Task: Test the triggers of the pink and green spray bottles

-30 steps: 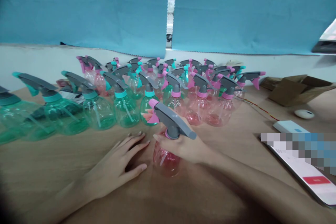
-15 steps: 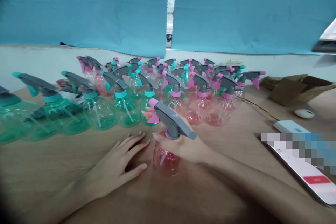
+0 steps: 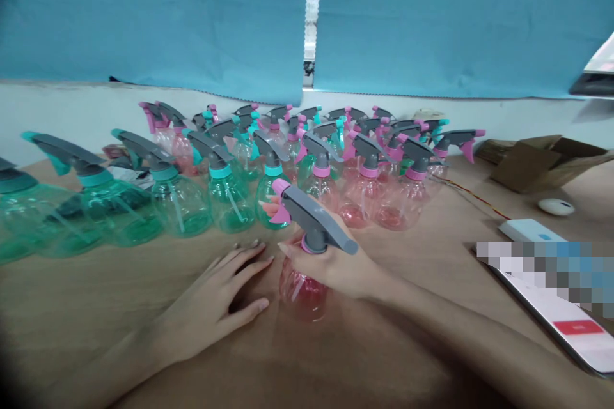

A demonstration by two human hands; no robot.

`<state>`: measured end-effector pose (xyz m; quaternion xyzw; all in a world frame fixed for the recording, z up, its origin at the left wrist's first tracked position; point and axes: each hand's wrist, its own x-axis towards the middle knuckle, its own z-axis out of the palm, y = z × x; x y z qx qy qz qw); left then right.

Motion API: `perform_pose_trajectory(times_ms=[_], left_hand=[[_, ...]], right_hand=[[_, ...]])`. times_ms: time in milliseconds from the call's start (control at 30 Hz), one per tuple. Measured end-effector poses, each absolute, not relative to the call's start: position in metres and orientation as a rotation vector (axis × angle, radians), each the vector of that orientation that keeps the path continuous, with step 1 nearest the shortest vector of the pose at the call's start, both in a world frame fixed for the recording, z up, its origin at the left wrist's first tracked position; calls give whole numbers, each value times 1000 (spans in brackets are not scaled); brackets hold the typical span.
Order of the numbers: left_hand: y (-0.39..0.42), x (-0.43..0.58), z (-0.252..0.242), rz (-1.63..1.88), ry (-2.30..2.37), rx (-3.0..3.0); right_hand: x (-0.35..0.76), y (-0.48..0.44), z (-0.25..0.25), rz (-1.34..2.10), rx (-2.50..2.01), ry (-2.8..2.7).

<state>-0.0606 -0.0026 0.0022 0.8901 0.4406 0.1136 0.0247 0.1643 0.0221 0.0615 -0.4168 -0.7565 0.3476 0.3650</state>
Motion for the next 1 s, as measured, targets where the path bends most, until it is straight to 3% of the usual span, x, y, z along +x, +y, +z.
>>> perform_pose_trajectory(times_ms=[1000], left_hand=[[-3, -60, 2, 373, 1357, 2730]], right_hand=[[166, 20, 60, 965, -1081, -1898]])
